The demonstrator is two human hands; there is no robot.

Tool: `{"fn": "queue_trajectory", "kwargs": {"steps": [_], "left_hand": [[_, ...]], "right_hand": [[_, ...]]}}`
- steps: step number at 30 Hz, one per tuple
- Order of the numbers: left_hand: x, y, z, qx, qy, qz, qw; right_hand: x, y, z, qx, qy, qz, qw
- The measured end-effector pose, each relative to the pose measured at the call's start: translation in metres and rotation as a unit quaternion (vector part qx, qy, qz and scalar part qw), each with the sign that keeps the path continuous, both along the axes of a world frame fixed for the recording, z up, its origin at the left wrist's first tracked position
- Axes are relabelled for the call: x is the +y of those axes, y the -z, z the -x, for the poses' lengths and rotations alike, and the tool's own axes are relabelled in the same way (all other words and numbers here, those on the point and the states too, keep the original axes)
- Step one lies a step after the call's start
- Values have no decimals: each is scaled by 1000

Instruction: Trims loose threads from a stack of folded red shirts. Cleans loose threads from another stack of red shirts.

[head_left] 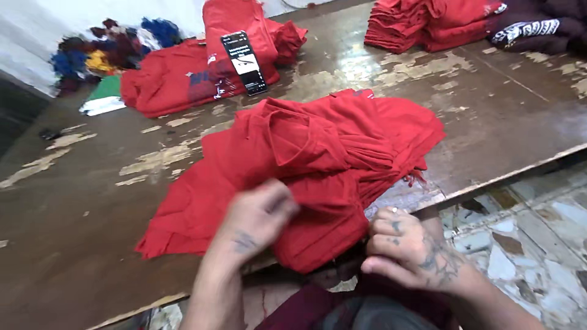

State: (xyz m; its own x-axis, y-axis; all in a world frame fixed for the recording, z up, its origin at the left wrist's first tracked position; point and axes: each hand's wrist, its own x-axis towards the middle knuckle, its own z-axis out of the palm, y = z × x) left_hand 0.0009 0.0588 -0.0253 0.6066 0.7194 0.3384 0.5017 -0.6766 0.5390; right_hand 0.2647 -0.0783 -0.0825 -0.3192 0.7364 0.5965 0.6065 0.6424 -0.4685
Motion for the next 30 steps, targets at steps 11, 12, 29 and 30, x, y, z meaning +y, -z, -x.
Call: {"fn": "queue_trajectory", "kwargs": {"steps": [11, 12, 29, 30], "left_hand": [[-20, 24, -25, 96, 52, 21, 994], [-23, 36, -21, 134, 58, 11, 989], [-22, 33, -29, 28, 59, -51, 997], [-20, 28, -21, 6, 81, -42, 996]], "right_hand": [[192, -45, 31, -240, 124, 243, 932], [195, -43, 31, -238, 120, 265, 927], [62, 22, 20, -41, 162, -11, 986], [62, 20, 16, -40, 171, -28, 984]]}}
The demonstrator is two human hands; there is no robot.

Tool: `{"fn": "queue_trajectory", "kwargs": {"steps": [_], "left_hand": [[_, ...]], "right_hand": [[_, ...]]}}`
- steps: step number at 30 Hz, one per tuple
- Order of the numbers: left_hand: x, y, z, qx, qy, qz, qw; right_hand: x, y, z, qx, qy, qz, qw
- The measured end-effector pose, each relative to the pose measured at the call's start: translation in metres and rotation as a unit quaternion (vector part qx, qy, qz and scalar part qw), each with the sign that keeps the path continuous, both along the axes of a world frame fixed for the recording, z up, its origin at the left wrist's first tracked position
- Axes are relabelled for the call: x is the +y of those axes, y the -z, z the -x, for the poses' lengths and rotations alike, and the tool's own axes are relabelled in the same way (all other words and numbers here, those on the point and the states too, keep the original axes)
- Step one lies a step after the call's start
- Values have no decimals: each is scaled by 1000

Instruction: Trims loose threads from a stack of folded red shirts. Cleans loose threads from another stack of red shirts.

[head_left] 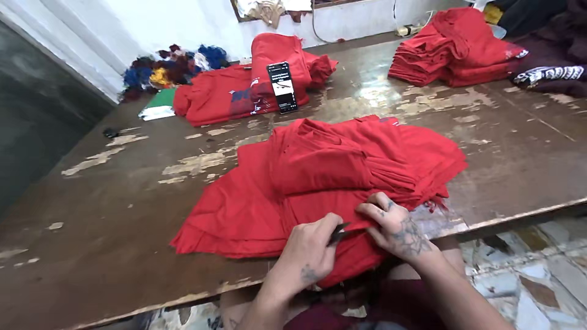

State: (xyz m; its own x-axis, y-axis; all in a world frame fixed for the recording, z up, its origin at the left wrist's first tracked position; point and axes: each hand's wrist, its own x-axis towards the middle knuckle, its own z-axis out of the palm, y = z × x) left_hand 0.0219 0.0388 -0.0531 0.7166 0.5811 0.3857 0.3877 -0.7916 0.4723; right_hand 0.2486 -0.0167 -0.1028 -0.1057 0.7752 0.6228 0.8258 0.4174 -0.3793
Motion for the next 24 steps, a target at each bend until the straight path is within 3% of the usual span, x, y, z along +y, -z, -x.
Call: {"fn": "queue_trajectory", "kwargs": {"steps": [2, 4, 6, 7, 9, 11, 14, 18, 21, 24], "left_hand": [[6, -9, 32, -9, 55, 58, 997], [11, -9, 57, 78, 77, 93, 990], [10, -10, 50, 207, 30, 110, 972], [5, -14, 39, 225, 7, 105, 969], [-2, -17, 8, 125, -6, 48, 991], [-1, -9, -28, -27, -1, 106, 994], [11, 22, -47, -105, -14, 283, 953], [18, 39, -32, -252, 56, 427, 866], [13, 41, -35, -309, 56, 455, 834], [13, 40, -38, -310, 61, 442, 839]], "right_hand": [[-11, -3, -14, -2, 1, -30, 1000], [-25, 2, -22, -19, -29, -26, 999], [-31, 14, -13, -32, -47, 4, 998], [-33, 16, -5, -25, -41, 21, 999], [-30, 15, 2, 4, -26, 26, 999], [-29, 24, -2, 12, -27, -9, 1000], [-45, 42, -19, 32, -20, -54, 998], [-77, 52, -46, 71, 19, -23, 997], [-81, 42, -42, 104, 30, 12, 994], [-69, 24, -21, 108, 6, -9, 994]]}}
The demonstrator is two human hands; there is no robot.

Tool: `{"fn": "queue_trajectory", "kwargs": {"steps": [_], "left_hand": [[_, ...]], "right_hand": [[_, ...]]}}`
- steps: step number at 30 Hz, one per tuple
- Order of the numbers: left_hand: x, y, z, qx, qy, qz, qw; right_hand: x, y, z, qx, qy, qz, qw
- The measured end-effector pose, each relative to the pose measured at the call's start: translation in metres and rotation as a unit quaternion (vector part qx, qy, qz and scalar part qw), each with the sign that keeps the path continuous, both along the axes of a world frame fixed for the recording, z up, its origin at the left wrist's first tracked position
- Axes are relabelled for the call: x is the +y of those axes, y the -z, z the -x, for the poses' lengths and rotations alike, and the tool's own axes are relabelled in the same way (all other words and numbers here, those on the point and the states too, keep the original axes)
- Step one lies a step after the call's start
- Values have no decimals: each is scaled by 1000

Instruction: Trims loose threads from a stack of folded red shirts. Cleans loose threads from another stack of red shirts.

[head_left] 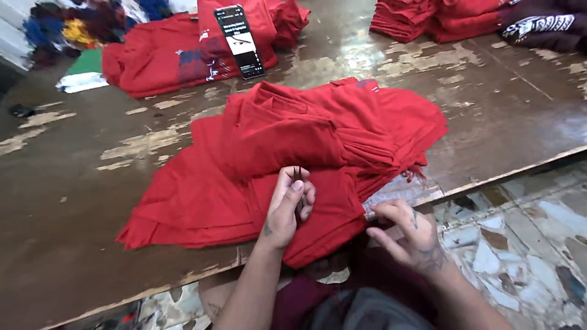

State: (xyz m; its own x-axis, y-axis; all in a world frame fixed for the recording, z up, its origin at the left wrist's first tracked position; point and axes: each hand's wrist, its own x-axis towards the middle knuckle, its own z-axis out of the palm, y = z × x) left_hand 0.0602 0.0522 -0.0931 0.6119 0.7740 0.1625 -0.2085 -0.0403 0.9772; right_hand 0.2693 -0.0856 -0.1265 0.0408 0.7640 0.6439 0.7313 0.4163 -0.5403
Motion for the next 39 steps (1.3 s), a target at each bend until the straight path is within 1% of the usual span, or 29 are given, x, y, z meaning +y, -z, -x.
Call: {"fn": "queue_trajectory", "kwargs": {"steps": [3, 7, 12, 14, 16, 17, 19, 21, 22, 26, 29, 31, 33, 35, 37, 39], "left_hand": [[1, -3, 0, 39, 3, -56, 998], [-2, -6, 3, 63, 0, -108, 992], [-4, -7, 1, 92, 3, -172, 981], [-5, -5, 1, 125, 5, -214, 969], [-7, -6, 1, 169, 9, -264, 950], [-8, -7, 3, 191, 14, -286, 939], [-10, -7, 6, 224, 22, -314, 922], [-12, -5, 6, 242, 21, -321, 915], [-12, -3, 6, 238, 18, -311, 920], [-10, 1, 4, 155, -4, -201, 967], [-10, 2, 5, 126, -7, -170, 977], [-10, 2, 5, 145, -7, -184, 972], [-12, 1, 5, 175, -12, -214, 961], [-13, 1, 8, 192, -14, -252, 948], [-15, 2, 11, 213, 7, -289, 933], [-16, 0, 11, 251, 28, -331, 909]], "right_hand": [[21, -4, 16, -20, -18, -9, 1000], [36, 6, 9, -37, -58, 13, 997], [38, 14, 9, -89, -58, -41, 994], [38, 18, 7, -65, -83, -69, 992], [31, 14, 3, 0, -122, -79, 989], [25, 10, 0, 28, -138, -75, 987], [19, 6, -5, 48, -149, -48, 986], [16, 11, -8, 47, -151, -9, 987], [14, 14, -9, 48, -149, 5, 988], [12, 7, -2, 44, -97, -3, 994], [22, 2, 17, 15, -47, -3, 999], [35, 8, 25, -29, -6, 18, 999], [43, 17, 26, -48, 10, 17, 999], [41, 19, 22, -27, -14, 9, 1000], [31, 16, 13, 13, -63, 24, 998], [23, 15, 3, 52, -101, 36, 993]]}}
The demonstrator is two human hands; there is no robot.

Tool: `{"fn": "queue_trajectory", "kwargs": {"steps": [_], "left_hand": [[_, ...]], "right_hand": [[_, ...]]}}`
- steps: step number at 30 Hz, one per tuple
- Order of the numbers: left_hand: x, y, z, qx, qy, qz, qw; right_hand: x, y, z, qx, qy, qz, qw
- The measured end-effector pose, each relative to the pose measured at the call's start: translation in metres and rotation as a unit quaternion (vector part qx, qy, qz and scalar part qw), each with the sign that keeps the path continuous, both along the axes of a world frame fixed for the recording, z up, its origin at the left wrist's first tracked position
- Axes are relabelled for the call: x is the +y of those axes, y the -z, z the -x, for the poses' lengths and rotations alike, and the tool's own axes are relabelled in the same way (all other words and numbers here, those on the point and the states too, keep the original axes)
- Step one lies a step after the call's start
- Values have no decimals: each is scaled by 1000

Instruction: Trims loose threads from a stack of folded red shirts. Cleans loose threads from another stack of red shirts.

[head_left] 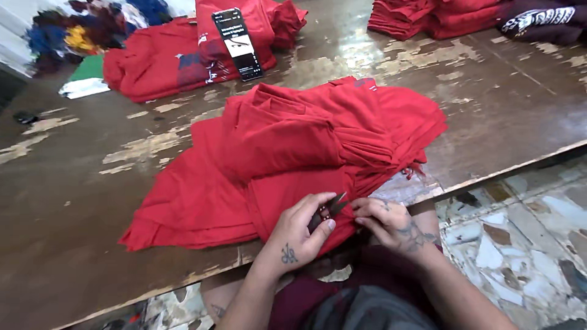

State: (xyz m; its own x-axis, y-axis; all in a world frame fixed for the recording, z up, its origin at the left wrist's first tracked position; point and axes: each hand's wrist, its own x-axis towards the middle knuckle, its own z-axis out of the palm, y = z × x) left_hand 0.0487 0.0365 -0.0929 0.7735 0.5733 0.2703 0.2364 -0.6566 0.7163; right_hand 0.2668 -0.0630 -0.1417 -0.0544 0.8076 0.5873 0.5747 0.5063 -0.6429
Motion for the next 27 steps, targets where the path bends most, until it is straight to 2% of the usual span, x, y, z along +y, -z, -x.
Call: {"fn": "queue_trajectory", "kwargs": {"steps": [3, 7, 11, 16, 20, 27], "left_hand": [[-2, -4, 2, 58, 22, -49, 997], [-5, -4, 3, 74, 46, -101, 991], [-12, 0, 1, 70, 5, -170, 983], [-12, -2, 6, 67, 10, -135, 989], [-14, 3, 3, 45, -1, -182, 982], [-13, 3, 4, 34, -1, -190, 981]], "right_hand": [[-7, 2, -7, 34, -23, 1, 999], [-11, 2, -4, 31, 10, -34, 999], [-15, -1, 0, 19, 19, -61, 998], [-15, -6, 1, 24, 10, -55, 998], [-14, -5, 5, 38, 13, -65, 997], [-14, -7, 5, 33, 5, -73, 997]]}}
